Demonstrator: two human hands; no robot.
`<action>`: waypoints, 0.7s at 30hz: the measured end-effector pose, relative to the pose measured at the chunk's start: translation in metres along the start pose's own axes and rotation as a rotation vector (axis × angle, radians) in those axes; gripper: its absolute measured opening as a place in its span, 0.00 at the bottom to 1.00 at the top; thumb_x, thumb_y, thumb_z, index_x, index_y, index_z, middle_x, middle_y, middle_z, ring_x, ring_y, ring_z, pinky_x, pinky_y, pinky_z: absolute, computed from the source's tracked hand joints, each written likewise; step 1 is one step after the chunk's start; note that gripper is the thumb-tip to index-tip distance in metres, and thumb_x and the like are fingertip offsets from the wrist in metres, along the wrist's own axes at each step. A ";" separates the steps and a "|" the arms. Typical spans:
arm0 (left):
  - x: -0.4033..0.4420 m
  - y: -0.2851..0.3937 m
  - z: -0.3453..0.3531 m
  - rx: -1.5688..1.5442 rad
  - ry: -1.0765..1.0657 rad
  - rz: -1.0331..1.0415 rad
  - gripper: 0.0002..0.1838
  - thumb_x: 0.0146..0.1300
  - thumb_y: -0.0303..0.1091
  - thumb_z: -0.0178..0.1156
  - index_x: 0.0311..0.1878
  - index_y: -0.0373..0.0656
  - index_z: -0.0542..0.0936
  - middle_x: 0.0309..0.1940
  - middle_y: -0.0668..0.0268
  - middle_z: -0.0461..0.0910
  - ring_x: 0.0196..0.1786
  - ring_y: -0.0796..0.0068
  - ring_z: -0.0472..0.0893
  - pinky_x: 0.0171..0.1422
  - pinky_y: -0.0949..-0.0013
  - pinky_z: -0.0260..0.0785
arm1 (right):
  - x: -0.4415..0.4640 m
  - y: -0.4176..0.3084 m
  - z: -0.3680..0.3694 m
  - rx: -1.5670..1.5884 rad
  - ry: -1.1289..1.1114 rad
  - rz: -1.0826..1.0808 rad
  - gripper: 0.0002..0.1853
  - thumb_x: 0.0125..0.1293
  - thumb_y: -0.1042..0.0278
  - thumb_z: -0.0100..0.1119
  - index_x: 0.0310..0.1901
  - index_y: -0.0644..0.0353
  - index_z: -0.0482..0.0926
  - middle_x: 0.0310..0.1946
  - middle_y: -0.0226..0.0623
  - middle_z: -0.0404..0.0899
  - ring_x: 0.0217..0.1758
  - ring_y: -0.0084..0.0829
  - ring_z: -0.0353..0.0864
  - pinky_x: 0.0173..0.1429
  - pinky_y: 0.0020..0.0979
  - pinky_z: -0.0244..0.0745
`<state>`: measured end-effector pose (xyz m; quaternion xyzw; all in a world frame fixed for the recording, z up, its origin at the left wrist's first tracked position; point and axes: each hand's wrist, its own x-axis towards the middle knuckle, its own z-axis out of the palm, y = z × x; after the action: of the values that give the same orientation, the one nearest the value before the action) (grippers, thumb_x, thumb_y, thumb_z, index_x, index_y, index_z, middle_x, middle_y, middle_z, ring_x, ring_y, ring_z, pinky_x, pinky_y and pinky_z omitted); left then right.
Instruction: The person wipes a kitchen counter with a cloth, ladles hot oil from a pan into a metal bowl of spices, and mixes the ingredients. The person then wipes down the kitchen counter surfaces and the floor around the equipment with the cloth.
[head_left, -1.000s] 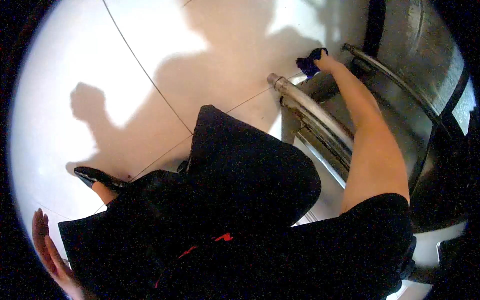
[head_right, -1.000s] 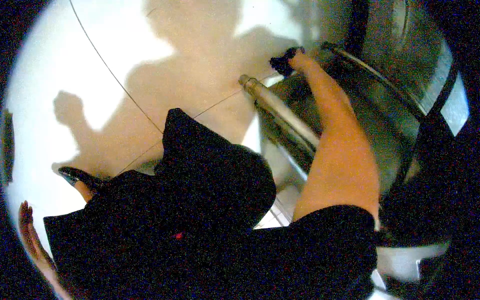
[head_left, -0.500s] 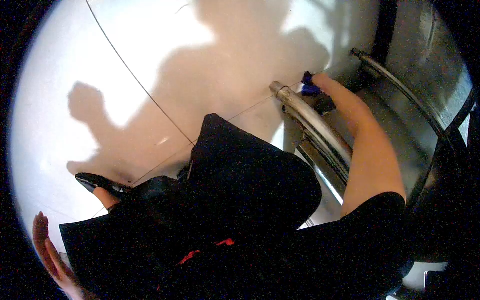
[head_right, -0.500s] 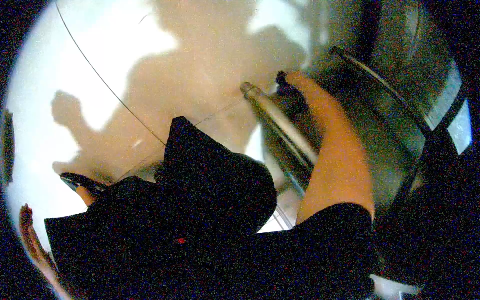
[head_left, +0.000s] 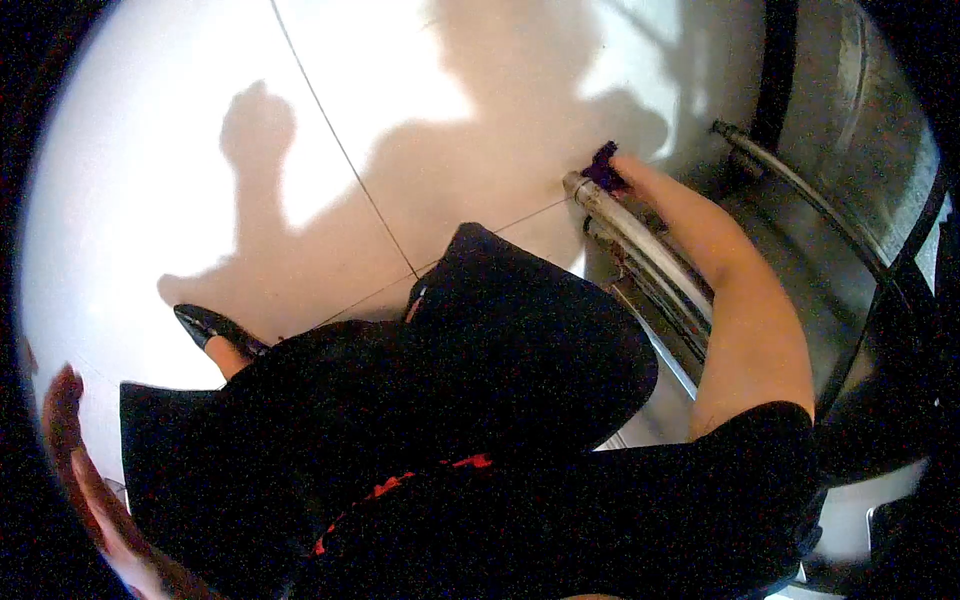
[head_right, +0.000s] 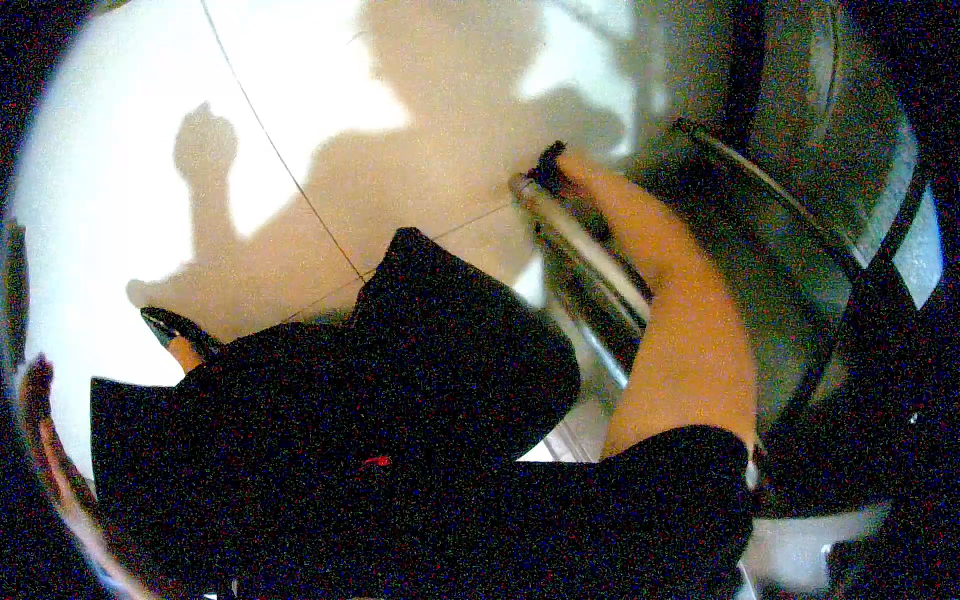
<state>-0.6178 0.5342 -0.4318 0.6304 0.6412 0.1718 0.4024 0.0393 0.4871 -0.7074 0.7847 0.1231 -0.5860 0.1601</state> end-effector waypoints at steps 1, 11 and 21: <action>-0.008 -0.026 -0.006 -0.016 0.039 0.010 0.22 0.66 0.38 0.49 0.51 0.25 0.67 0.47 0.46 0.73 0.48 0.58 0.75 0.55 0.62 0.67 | -0.030 -0.038 0.038 0.011 0.151 -0.052 0.06 0.56 0.66 0.50 0.28 0.58 0.75 0.23 0.34 0.74 0.21 0.28 0.72 0.25 0.30 0.71; -0.007 0.027 -0.032 0.287 -0.132 0.286 0.21 0.49 0.22 0.54 0.50 0.34 0.70 0.49 0.51 0.72 0.55 0.56 0.71 0.62 0.62 0.59 | -0.169 -0.228 0.154 0.395 -0.365 -0.835 0.27 0.63 0.53 0.36 0.52 0.71 0.68 0.51 0.52 0.70 0.53 0.49 0.71 0.56 0.51 0.66; -0.009 0.046 0.107 0.506 -0.672 0.047 0.16 0.60 0.38 0.47 0.46 0.40 0.73 0.41 0.52 0.74 0.47 0.56 0.74 0.53 0.57 0.64 | -0.357 -0.152 0.231 1.088 -1.230 -0.636 0.19 0.63 0.55 0.41 0.38 0.62 0.75 0.36 0.43 0.78 0.40 0.36 0.78 0.52 0.39 0.71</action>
<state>-0.5096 0.5022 -0.4617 0.7448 0.4818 -0.1972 0.4175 -0.3232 0.5336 -0.4417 0.2262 -0.0683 -0.8990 -0.3687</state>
